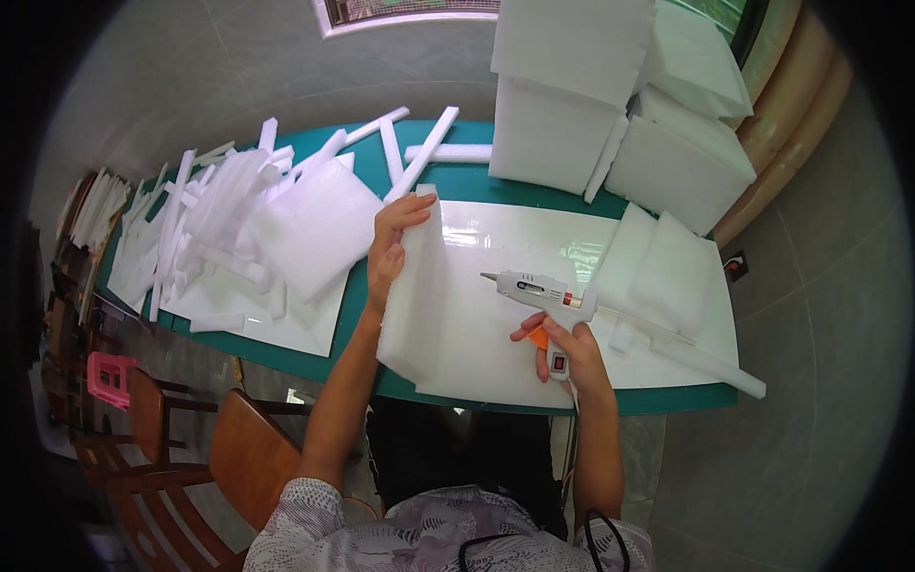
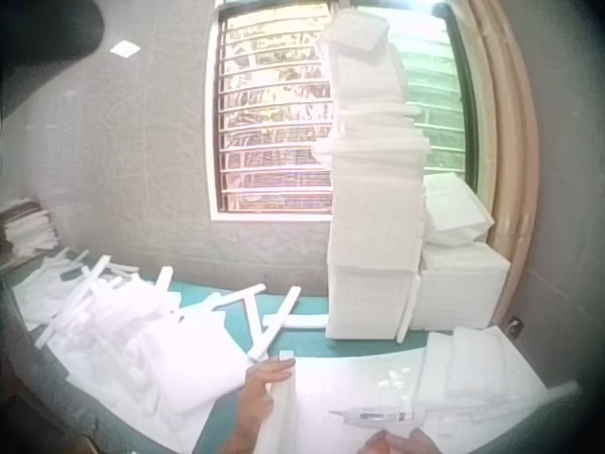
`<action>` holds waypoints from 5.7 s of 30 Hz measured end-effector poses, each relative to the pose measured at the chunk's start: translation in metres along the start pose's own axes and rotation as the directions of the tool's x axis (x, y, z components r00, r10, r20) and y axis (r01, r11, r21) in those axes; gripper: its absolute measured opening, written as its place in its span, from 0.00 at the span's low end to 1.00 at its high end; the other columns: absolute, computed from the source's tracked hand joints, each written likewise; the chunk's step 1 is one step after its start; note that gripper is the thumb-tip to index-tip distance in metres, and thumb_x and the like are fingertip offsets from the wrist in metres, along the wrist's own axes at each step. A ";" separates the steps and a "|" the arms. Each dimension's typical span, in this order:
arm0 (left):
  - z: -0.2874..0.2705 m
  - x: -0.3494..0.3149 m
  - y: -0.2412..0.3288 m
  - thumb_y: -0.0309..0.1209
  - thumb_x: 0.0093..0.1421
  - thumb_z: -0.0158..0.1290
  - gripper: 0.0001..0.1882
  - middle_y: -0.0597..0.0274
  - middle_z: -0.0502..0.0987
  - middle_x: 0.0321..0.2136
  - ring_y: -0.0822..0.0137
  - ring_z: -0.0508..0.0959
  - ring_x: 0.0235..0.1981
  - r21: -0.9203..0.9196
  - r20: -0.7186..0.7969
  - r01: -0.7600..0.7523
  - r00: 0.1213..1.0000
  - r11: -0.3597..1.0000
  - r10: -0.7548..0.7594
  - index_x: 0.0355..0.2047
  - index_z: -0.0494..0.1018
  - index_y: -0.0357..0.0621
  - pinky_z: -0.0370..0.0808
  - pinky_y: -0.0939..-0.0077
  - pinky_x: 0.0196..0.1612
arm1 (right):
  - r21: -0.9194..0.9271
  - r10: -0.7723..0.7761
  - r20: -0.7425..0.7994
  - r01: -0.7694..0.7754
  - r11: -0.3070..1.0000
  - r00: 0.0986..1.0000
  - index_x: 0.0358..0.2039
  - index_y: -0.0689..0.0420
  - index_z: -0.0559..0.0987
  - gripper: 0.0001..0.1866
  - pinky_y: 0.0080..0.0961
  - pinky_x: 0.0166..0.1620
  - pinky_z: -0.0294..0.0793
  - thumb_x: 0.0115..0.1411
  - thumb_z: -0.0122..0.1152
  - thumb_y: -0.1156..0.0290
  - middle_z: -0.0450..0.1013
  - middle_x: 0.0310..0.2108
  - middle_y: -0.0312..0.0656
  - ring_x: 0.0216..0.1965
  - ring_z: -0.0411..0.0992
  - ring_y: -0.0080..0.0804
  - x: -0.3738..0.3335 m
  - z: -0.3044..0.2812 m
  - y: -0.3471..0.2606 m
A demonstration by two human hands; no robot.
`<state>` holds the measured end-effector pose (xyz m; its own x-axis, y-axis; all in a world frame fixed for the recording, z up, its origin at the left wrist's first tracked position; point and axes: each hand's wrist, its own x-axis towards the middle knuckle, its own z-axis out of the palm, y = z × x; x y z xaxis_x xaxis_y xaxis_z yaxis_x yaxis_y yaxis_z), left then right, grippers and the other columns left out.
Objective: Assembling foam boxes using a hot glue gun and pre-cut foam pieces.
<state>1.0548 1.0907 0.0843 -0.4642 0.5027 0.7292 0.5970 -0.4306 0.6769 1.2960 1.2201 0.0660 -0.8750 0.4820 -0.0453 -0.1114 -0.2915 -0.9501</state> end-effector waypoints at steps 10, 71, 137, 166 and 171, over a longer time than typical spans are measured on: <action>0.001 0.002 0.003 0.46 0.61 0.36 0.25 0.54 0.70 0.56 0.52 0.58 0.63 0.020 0.036 -0.027 0.999 0.999 0.026 0.49 0.71 0.44 0.50 0.58 0.65 | -0.001 0.022 0.012 -0.022 1.000 1.000 0.39 0.66 0.74 0.17 0.18 0.15 0.65 0.65 0.50 0.62 0.76 0.34 0.56 0.11 0.64 0.24 -0.001 0.000 -0.004; 0.012 -0.142 0.112 0.23 0.52 0.64 0.30 0.60 0.72 0.30 0.74 0.74 0.26 0.312 -0.251 0.612 0.791 0.726 -0.559 0.52 0.62 0.32 0.73 0.79 0.31 | 0.137 -0.245 -0.427 0.330 0.934 0.871 0.43 0.65 0.71 0.19 0.16 0.12 0.62 0.69 0.40 0.60 0.75 0.37 0.56 0.10 0.62 0.20 -0.173 -0.105 -0.002; 0.041 -0.124 0.223 0.26 0.49 0.59 0.15 0.66 0.78 0.44 0.65 0.75 0.40 0.403 0.363 -0.321 0.916 0.857 0.172 0.40 0.76 0.43 0.68 0.70 0.44 | 0.091 -0.483 -0.266 0.521 0.849 0.834 0.50 0.56 0.64 0.30 0.12 0.28 0.66 0.48 0.68 0.76 0.63 0.55 0.51 0.26 0.67 0.21 -0.210 -0.098 -0.007; -0.023 -0.160 0.080 0.20 0.52 0.56 0.28 0.55 0.74 0.48 0.64 0.74 0.46 0.213 -0.198 0.379 0.919 0.901 -0.340 0.55 0.65 0.39 0.70 0.72 0.46 | 0.010 -0.227 -0.332 0.244 0.970 0.916 0.40 0.58 0.67 0.13 0.17 0.24 0.56 0.57 0.60 0.78 0.64 0.25 0.32 0.20 0.57 0.16 -0.106 -0.003 -0.035; -0.026 -0.155 0.083 0.21 0.50 0.59 0.29 0.55 0.74 0.48 0.64 0.75 0.45 0.159 -0.071 0.388 0.922 0.908 -0.381 0.54 0.66 0.40 0.71 0.72 0.45 | 0.025 -0.204 -0.302 0.222 0.975 0.931 0.40 0.58 0.67 0.13 0.17 0.24 0.56 0.57 0.60 0.78 0.64 0.25 0.32 0.20 0.57 0.16 -0.097 0.000 -0.031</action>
<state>1.1592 0.9578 0.0303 -0.7017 0.5745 0.4214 0.4660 -0.0773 0.8814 1.3847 1.1821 0.0995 -0.6496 0.7581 0.0583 -0.3147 -0.1982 -0.9282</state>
